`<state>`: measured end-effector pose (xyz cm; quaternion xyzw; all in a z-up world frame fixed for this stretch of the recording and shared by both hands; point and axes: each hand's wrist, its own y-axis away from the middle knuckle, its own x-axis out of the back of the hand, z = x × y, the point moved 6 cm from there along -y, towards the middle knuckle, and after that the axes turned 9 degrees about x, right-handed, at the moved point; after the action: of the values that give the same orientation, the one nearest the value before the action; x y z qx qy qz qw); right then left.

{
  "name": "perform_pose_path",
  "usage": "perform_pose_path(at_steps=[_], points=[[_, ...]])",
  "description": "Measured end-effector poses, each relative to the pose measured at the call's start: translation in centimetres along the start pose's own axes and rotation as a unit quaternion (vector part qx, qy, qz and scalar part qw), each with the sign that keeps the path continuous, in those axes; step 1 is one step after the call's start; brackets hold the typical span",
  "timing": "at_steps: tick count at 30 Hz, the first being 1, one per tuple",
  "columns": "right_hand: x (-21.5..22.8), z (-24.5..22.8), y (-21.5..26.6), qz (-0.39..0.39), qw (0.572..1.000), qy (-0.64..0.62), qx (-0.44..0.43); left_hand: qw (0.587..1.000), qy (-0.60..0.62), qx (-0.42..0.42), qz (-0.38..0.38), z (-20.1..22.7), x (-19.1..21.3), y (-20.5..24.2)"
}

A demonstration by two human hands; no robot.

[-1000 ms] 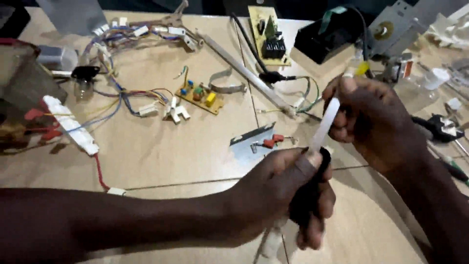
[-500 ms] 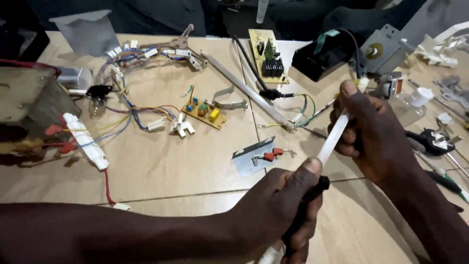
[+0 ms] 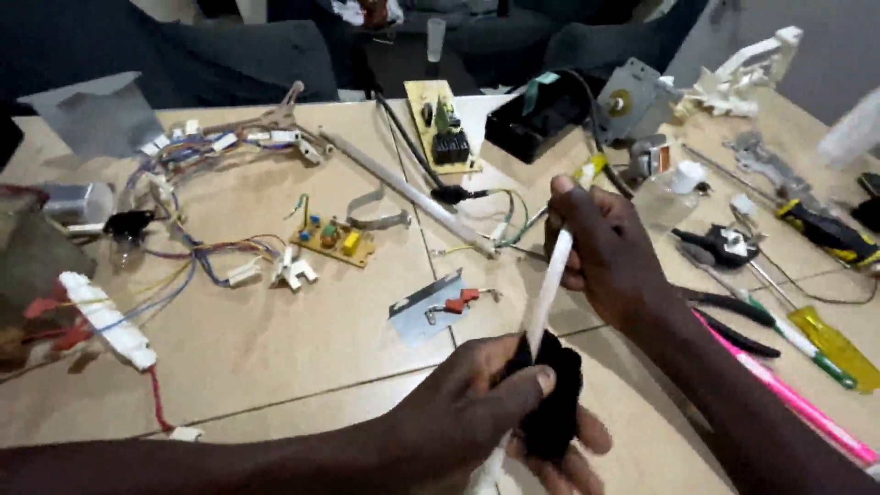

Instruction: A person is cleaning a heating element component on a workbench using a cloth and a small metal probe among various electronic parts.

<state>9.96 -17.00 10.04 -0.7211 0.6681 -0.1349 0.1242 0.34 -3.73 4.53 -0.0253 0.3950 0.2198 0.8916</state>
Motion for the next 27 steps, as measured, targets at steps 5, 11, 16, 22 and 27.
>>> perform_pose_path(at_steps=[5,11,16,22,27], points=[[0.1,-0.6,0.6,0.033,0.999,-0.005,0.038,0.983,-0.107,0.054,0.141,0.3,-0.2,0.7],[-0.1,-1.2,1.1,0.055,0.997,-0.04,-0.029,0.965,-0.165,0.057,0.197,1.2,-0.4,0.4],[-1.5,0.7,2.3,0.051,0.984,-0.05,-0.165,0.965,-0.109,0.06,0.23,0.9,0.3,0.4],[-3.0,1.0,3.5,0.061,0.969,0.013,-0.24,0.975,-0.101,0.039,0.196,1.3,1.8,-1.0],[-2.7,1.7,2.9,0.042,0.977,-0.012,-0.211,0.993,-0.062,-0.021,0.1,1.1,1.9,-1.8]])
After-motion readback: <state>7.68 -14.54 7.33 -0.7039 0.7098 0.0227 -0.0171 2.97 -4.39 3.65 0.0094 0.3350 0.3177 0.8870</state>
